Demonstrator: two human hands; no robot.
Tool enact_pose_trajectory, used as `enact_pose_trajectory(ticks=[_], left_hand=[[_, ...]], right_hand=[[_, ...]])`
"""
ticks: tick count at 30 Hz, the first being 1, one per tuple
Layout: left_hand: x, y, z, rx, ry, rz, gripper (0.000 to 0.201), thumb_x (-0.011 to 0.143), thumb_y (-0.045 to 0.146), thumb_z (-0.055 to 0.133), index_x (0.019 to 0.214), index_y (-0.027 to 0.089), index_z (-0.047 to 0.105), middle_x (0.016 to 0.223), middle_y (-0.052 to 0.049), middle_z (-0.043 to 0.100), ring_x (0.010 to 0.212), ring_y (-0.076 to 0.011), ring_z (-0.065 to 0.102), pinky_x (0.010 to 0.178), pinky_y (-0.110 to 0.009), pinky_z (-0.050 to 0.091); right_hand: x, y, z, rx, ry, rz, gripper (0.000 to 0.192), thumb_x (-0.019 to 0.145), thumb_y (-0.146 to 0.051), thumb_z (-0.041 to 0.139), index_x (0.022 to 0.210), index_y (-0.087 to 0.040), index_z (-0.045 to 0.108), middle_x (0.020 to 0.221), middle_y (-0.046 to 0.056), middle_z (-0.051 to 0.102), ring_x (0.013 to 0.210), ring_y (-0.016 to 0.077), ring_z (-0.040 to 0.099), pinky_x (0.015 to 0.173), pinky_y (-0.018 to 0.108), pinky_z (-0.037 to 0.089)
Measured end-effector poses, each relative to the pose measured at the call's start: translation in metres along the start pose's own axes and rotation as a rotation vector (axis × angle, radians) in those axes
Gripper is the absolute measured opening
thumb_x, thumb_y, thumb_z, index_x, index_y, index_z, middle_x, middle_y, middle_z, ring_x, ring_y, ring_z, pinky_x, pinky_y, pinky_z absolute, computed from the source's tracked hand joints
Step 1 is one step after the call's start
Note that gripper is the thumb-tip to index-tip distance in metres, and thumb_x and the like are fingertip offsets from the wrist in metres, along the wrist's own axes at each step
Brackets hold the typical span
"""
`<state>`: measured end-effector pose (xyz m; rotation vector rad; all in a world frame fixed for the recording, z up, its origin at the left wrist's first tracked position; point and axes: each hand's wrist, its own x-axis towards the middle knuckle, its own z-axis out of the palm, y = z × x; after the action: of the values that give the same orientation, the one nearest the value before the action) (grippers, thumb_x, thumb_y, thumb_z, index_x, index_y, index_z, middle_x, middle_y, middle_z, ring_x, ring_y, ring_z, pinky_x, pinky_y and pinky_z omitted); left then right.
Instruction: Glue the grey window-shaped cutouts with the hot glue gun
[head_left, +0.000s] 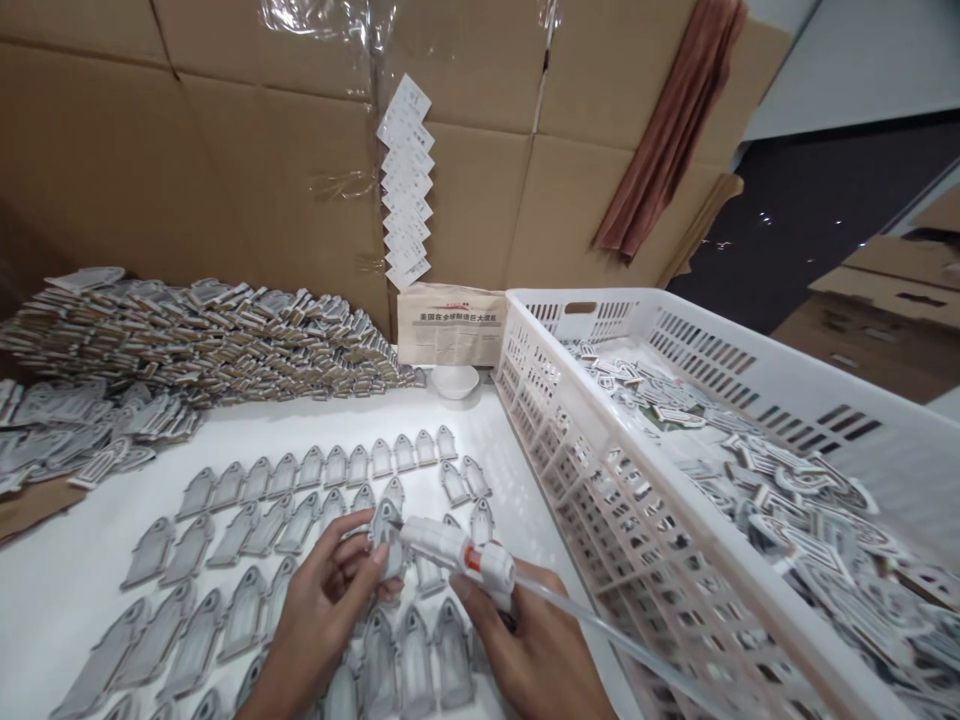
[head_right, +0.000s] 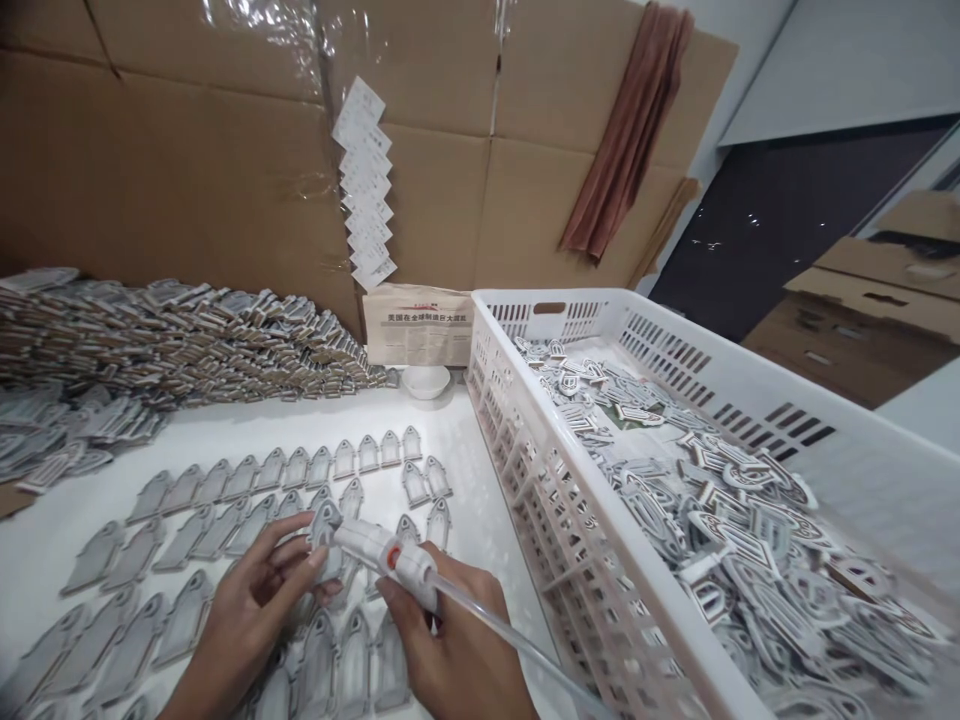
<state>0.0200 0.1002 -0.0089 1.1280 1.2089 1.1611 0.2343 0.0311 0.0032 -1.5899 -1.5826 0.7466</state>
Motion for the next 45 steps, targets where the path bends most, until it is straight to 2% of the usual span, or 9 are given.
enact_pose_trajectory(ticks=[2,8,16,24,27,31,35,40,45], left_hand=[[-0.002,0.0,0.001,-0.006,0.003,0.008,0.054,0.083,0.057,0.088,0.12,0.025,0.065,0.082,0.004,0.071,0.071,-0.0188,0.074,0.068,-0.029,0.068],[0.001,-0.002,-0.006,0.034,-0.082,0.014,0.055,0.084,0.057,0.086,0.122,0.024,0.063,0.082,0.004,0.073,0.068,-0.019,0.075,0.071,-0.032,0.067],[-0.008,0.002,0.001,-0.001,-0.068,0.1,0.048,0.089,0.055,0.081,0.121,0.025,0.062,0.082,0.005,0.068,0.07,-0.0185,0.075,0.07,-0.031,0.065],[0.002,-0.003,-0.011,0.011,-0.136,0.098,0.05,0.09,0.051,0.082,0.125,0.023,0.059,0.083,0.004,0.071,0.069,-0.0218,0.078,0.072,-0.036,0.066],[0.002,-0.002,-0.011,0.017,-0.131,0.112,0.048,0.091,0.05,0.081,0.124,0.023,0.059,0.082,0.004,0.072,0.068,-0.0219,0.078,0.071,-0.036,0.066],[0.007,0.014,-0.003,0.056,-0.152,0.182,0.041,0.094,0.046,0.078,0.124,0.024,0.059,0.087,0.002,0.075,0.072,-0.0215,0.079,0.071,-0.034,0.065],[0.02,0.045,0.013,0.105,-0.272,0.284,0.035,0.099,0.042,0.072,0.126,0.024,0.059,0.082,0.003,0.074,0.07,-0.0195,0.078,0.073,-0.033,0.064],[0.031,0.074,0.032,0.077,-0.351,0.244,0.034,0.097,0.042,0.075,0.123,0.024,0.061,0.082,0.004,0.075,0.064,-0.0194,0.078,0.066,-0.032,0.064],[0.027,0.085,0.035,0.076,-0.319,0.2,0.037,0.093,0.044,0.078,0.121,0.023,0.063,0.083,0.004,0.076,0.062,-0.0224,0.08,0.065,-0.034,0.065]], right_hand=[[0.0,0.001,-0.001,0.019,-0.025,0.015,0.042,0.111,-0.059,0.051,0.116,-0.031,0.082,0.107,0.003,0.083,0.107,0.0279,0.076,0.09,0.029,0.055],[-0.007,-0.008,-0.005,-0.081,0.011,-0.039,0.051,0.112,-0.063,0.046,0.104,-0.027,0.081,0.094,0.005,0.082,0.085,0.0252,0.076,0.079,0.028,0.054],[-0.016,-0.026,-0.006,-0.127,0.046,-0.086,0.05,0.114,-0.059,0.044,0.109,-0.026,0.081,0.094,0.006,0.081,0.09,0.025,0.077,0.084,0.028,0.056],[-0.014,-0.024,0.004,-0.124,0.087,-0.094,0.047,0.113,-0.056,0.047,0.113,-0.025,0.082,0.099,0.006,0.083,0.093,0.0247,0.078,0.085,0.028,0.057],[-0.012,-0.024,0.0,-0.104,0.066,-0.095,0.048,0.113,-0.057,0.048,0.112,-0.024,0.083,0.098,0.006,0.083,0.094,0.0245,0.078,0.087,0.029,0.058],[-0.006,-0.028,-0.017,-0.068,0.063,-0.077,0.048,0.111,-0.06,0.05,0.112,-0.025,0.084,0.095,0.005,0.083,0.09,0.024,0.078,0.085,0.028,0.059],[-0.003,-0.027,-0.03,0.018,0.192,-0.085,0.047,0.109,-0.061,0.054,0.108,-0.026,0.085,0.099,0.007,0.083,0.104,0.0294,0.078,0.094,0.033,0.059],[-0.004,-0.021,-0.028,0.14,0.346,-0.006,0.049,0.106,-0.063,0.055,0.114,-0.025,0.084,0.097,0.006,0.083,0.096,0.0299,0.078,0.092,0.037,0.061],[-0.006,-0.019,-0.024,0.176,0.371,0.015,0.047,0.106,-0.062,0.057,0.121,-0.026,0.083,0.116,0.007,0.084,0.118,0.0331,0.076,0.102,0.04,0.059]])
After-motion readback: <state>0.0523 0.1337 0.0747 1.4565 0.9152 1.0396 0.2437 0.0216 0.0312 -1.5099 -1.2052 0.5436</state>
